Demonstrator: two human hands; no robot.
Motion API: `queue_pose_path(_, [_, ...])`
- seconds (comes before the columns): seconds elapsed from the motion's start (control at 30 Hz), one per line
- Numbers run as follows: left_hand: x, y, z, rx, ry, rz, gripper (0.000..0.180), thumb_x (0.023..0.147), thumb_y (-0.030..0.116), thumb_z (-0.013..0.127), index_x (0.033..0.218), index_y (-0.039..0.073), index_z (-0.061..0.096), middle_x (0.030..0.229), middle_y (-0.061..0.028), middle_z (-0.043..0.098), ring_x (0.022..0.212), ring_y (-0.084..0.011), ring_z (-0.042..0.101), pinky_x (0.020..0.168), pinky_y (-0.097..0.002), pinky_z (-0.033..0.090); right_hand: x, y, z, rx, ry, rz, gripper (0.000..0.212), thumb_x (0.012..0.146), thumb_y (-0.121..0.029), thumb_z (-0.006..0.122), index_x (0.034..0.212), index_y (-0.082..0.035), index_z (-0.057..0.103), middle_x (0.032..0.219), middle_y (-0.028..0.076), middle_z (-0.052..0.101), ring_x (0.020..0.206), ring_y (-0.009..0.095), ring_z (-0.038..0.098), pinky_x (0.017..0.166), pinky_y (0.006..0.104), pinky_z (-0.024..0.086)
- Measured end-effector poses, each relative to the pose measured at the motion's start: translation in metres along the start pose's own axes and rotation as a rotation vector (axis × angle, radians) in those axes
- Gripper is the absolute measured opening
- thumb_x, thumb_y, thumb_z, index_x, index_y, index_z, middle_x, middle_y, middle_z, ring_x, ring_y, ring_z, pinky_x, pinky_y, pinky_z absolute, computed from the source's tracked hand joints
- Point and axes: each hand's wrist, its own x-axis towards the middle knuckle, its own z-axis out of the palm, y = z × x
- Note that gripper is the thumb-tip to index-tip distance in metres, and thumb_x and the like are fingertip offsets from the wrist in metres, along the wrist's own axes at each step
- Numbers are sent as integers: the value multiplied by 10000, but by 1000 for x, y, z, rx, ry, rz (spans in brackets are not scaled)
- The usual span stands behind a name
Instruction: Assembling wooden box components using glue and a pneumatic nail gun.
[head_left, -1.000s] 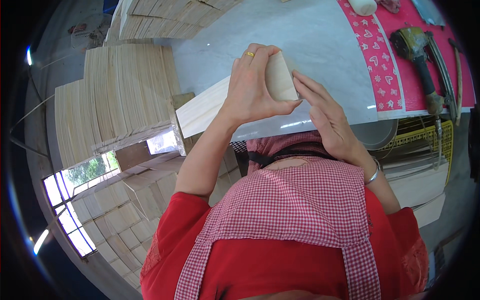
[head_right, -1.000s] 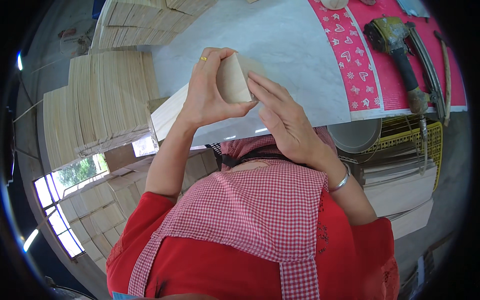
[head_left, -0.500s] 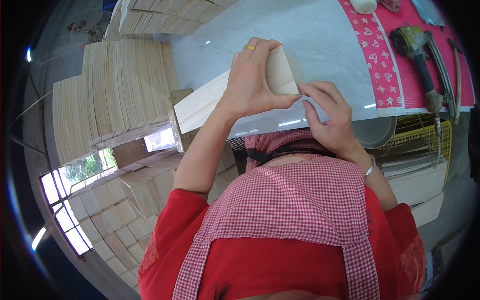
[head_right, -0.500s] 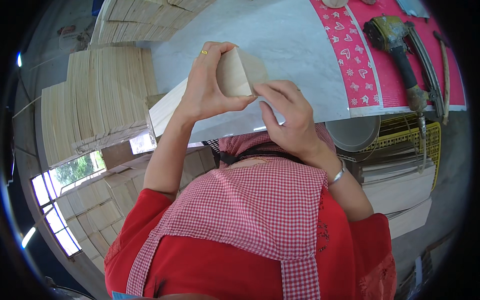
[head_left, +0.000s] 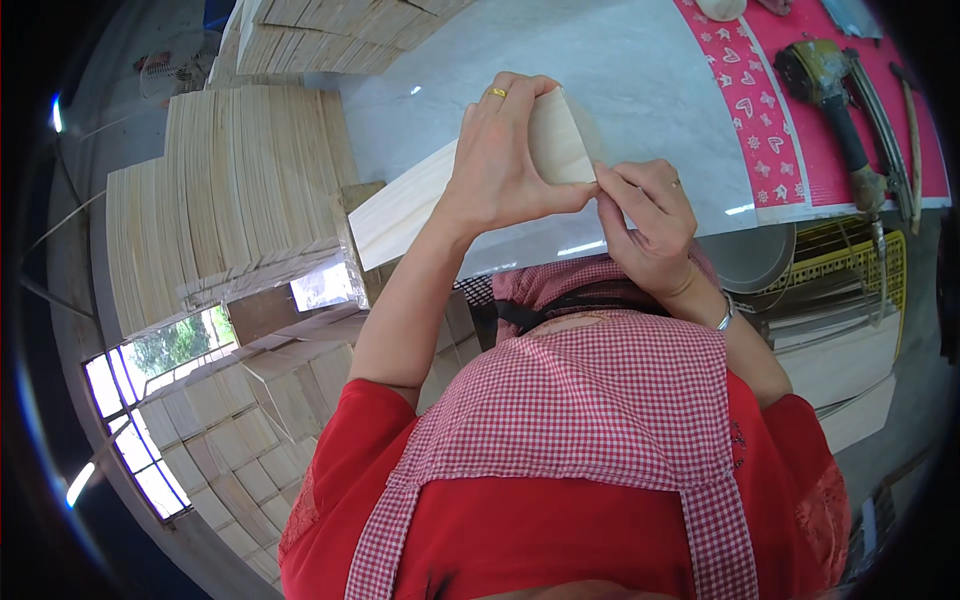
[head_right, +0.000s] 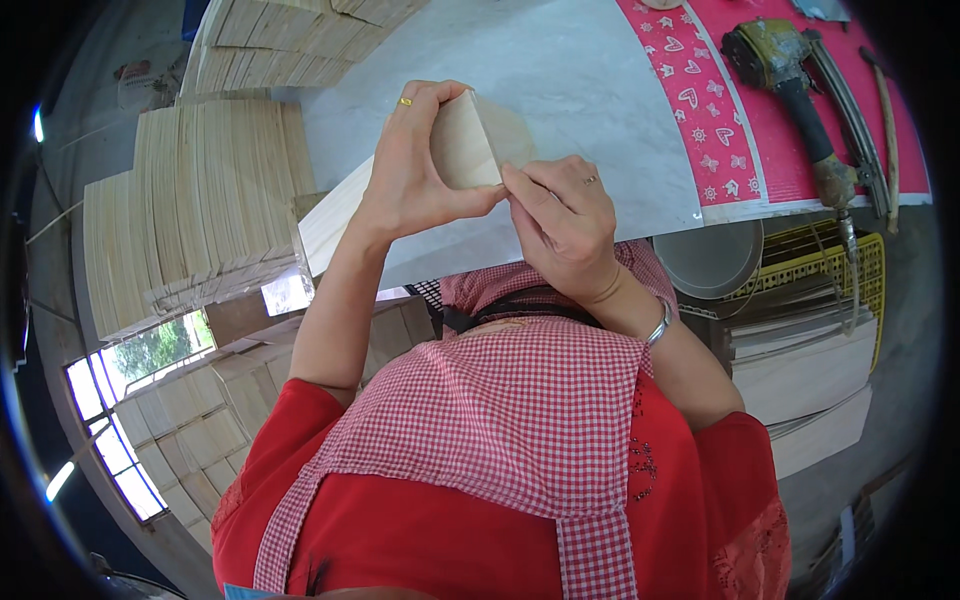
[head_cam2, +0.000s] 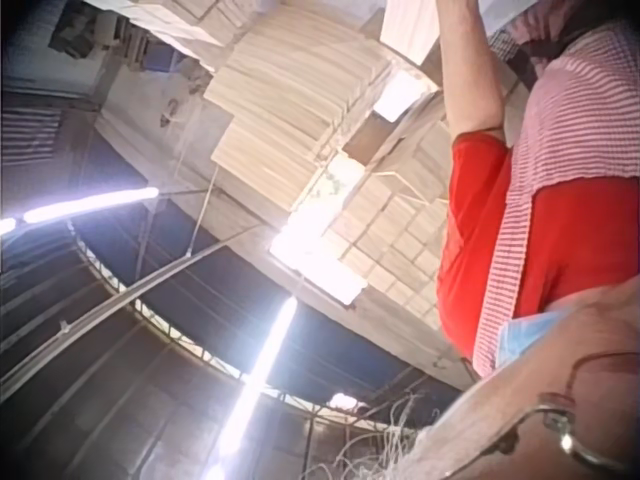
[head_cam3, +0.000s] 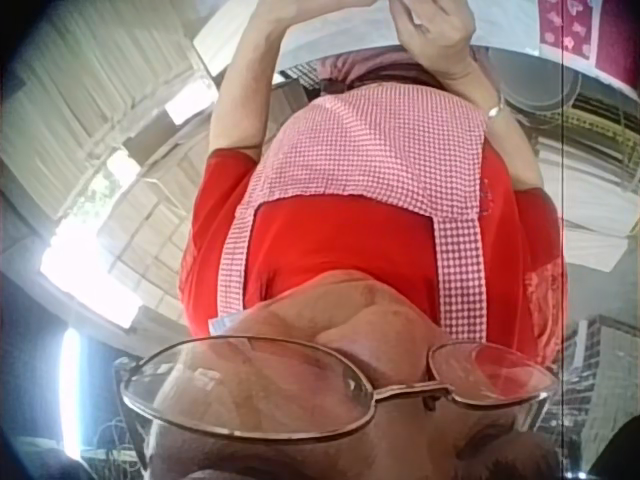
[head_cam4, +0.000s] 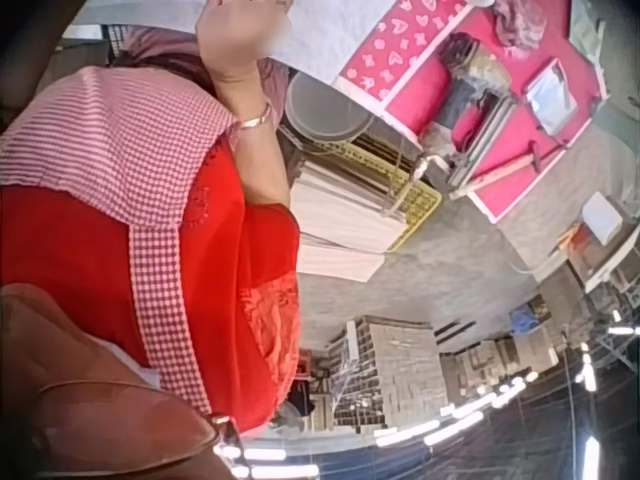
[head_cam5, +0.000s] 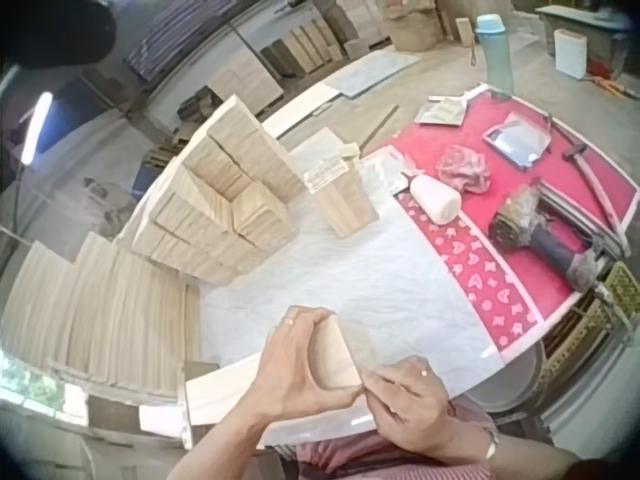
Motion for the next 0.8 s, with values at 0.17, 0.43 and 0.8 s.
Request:
queue_pose_path(0.17, [1,1,1,-13,13,-11,805,502,325,862,1170,15,536,1071,-141,551,963,-313,562,832,-412,473,-2,3,-1,13,-16,21,447,647,108,722,1078,-2,680,921,87,634,774,255,584,692,354,455])
queue_pose_path(0.43, [-1,1,0,-14,1,-25,802,498,326,856,1169,22,539,1071,-139,555,966,-309,565,834,-407,469,30,2,-2,174,-225,265,804,673,-43,772,1403,-4,436,1359,175,459,1199,340,500,991,394,428])
queue_pose_path(0.8, [1,3,1,-18,10,-31,780,505,323,848,1164,32,547,1071,-126,564,964,-306,563,837,-408,457,32,1,-20,201,-482,248,874,684,-135,791,1453,-22,391,1459,177,390,1315,369,414,1089,440,350])
